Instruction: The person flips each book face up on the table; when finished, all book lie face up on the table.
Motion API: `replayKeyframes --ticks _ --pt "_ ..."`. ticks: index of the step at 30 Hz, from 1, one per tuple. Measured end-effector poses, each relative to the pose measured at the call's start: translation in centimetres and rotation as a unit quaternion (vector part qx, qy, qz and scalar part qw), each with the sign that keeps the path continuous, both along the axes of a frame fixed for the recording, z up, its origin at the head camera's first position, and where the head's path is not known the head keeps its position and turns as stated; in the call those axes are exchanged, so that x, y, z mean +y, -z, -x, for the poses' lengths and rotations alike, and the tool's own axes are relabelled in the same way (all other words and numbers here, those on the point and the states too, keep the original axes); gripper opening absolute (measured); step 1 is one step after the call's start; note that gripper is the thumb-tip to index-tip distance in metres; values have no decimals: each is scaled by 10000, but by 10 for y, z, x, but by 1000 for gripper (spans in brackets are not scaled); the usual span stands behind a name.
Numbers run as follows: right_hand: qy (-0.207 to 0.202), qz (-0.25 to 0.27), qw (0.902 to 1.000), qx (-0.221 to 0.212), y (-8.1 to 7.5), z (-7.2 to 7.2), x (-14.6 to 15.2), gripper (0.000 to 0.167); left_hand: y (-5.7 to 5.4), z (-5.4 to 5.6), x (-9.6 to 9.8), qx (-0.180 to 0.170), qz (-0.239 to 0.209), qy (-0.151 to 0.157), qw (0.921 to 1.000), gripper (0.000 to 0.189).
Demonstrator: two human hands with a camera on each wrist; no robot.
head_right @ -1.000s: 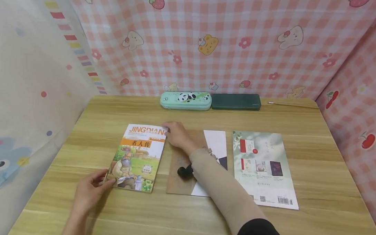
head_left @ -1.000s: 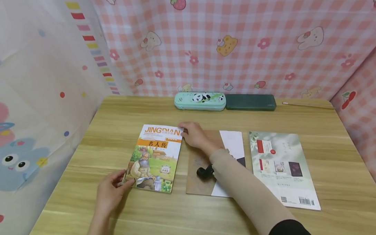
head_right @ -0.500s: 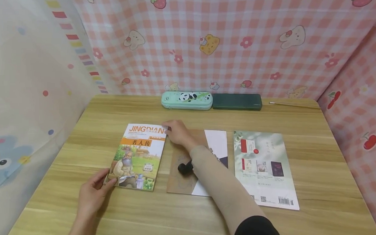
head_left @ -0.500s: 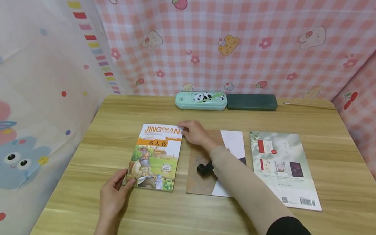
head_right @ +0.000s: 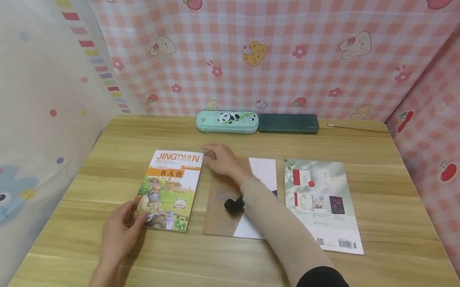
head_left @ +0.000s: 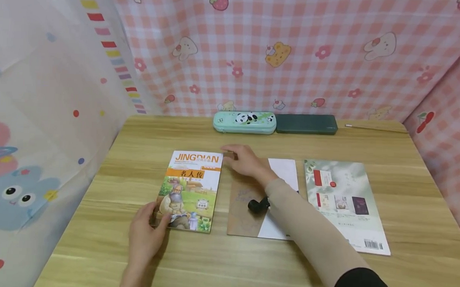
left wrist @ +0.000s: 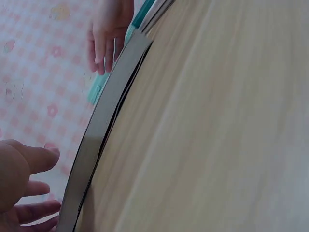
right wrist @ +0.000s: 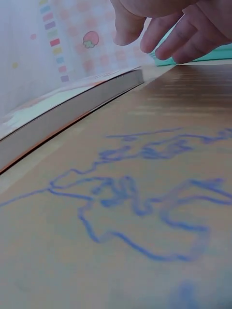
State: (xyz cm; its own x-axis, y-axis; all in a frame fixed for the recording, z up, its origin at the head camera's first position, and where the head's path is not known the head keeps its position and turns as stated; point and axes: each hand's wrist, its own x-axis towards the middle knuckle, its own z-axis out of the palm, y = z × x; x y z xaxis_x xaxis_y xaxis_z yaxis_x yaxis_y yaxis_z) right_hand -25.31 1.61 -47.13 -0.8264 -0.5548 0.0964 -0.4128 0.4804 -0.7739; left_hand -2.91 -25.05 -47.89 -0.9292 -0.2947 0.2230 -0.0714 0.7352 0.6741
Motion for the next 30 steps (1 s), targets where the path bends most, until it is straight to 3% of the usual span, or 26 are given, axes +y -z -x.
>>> replayKeyframes --ticks 5,9,13,19,23,30 --pt "104 -9 9999 16 -2 -3 17 42 -2 8 12 -125 -114 54 9998 53" --pt "102 -8 9999 37 -2 -4 28 45 -2 12 21 155 -232 182 9994 53" --pt "50 -44 10000 -31 -3 -5 39 49 1 16 34 567 -231 696 9957 54" --pt "93 -256 9996 -8 -8 -6 57 54 0 22 62 866 -319 1509 9842 58" --pt "149 -273 9995 35 -11 -7 70 52 -1 24 80 818 -596 1788 9787 61" --pt "305 -317 9987 256 -13 -14 92 51 0 22 103 285 -990 2013 9741 67"
